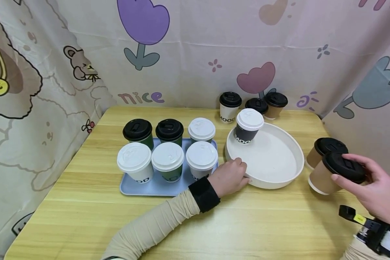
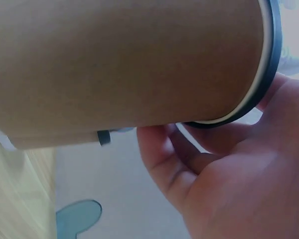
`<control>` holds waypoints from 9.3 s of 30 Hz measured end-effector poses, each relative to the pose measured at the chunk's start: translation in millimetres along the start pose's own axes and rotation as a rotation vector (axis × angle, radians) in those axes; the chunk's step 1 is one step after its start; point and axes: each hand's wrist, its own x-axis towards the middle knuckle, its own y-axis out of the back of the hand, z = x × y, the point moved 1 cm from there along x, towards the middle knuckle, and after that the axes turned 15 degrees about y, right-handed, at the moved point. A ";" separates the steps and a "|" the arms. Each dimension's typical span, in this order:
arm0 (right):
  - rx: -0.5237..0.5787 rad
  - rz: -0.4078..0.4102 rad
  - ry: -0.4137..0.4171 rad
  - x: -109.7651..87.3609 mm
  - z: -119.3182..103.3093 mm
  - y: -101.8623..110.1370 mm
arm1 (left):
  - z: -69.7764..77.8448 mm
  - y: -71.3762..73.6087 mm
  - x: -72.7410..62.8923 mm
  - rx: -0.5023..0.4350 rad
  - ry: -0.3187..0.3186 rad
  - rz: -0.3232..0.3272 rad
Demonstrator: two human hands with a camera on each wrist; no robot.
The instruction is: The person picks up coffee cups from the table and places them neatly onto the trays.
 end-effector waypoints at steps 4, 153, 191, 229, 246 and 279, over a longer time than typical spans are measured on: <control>0.055 0.011 0.037 3.4 -3.9 -2.0 | -0.1 -0.1 0.1 0.002 -0.002 0.002; 0.156 -0.142 0.335 67.8 -102.2 -171.1 | 31.6 -7.1 -14.3 0.211 -0.079 0.183; 0.176 -0.194 0.290 67.1 -94.3 -175.1 | 31.4 -7.0 -15.7 0.220 -0.097 0.237; -0.152 0.016 -0.445 58.8 14.6 -47.9 | 31.3 -5.8 -17.3 0.189 -0.083 0.243; -0.133 0.126 -0.451 58.2 15.8 -55.8 | 32.7 -7.6 -17.1 0.206 -0.080 0.269; 0.244 0.147 0.138 65.1 -33.5 -83.3 | 30.9 -6.8 -15.8 0.155 -0.082 0.211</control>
